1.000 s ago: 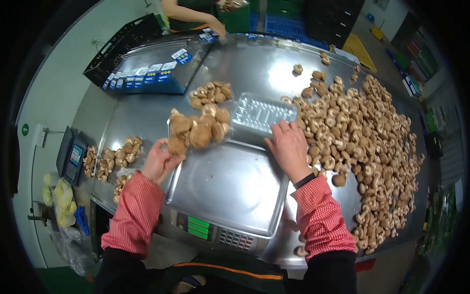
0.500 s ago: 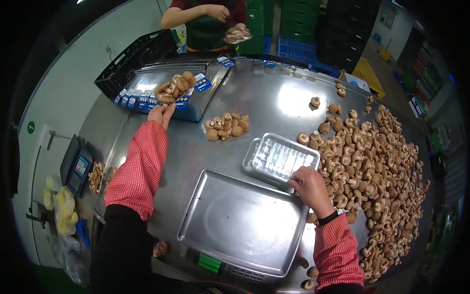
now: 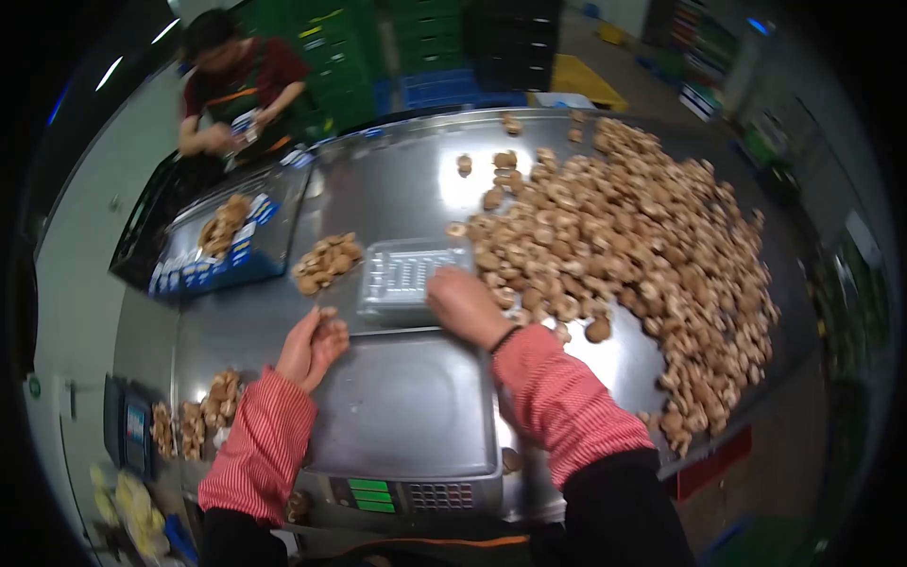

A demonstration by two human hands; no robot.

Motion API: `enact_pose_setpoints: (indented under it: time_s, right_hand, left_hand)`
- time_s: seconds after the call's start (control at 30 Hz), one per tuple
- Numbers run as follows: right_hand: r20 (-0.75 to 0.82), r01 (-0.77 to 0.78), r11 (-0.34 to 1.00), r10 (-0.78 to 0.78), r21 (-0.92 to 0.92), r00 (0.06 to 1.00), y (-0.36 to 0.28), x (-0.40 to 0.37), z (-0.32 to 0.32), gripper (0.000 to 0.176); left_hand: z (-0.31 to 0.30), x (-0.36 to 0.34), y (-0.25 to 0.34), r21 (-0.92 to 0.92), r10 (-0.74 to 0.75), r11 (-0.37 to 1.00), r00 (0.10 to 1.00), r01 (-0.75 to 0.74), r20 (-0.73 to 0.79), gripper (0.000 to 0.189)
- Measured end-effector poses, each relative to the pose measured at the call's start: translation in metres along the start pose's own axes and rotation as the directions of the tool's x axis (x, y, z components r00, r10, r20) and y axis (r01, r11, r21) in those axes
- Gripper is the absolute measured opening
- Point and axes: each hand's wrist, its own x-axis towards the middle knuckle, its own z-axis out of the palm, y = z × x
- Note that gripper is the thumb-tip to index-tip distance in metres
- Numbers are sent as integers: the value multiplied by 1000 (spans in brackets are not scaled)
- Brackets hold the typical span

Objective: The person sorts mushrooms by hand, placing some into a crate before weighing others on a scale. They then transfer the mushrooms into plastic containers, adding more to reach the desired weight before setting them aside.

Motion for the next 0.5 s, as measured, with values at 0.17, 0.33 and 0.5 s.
enact_pose_setpoints:
  time_s: [0.17,0.33,0.5]
  right_hand:
    - [-268,122,990,-136,-69,954,-71,-39,-33,12]
    - [-257,-116,990,92,-82,962,-103,-123,-78,37]
    - [121,-709,628,715,322,688,-45,-207,-124,52]
  left_hand:
    - [97,-35,-10,5,-90,996,995,90,-37,45]
    - [136,-17,-45,243,-119,965,989,96,82,40]
    - [220,-13,-116,604,-437,778,841,175,319,52]
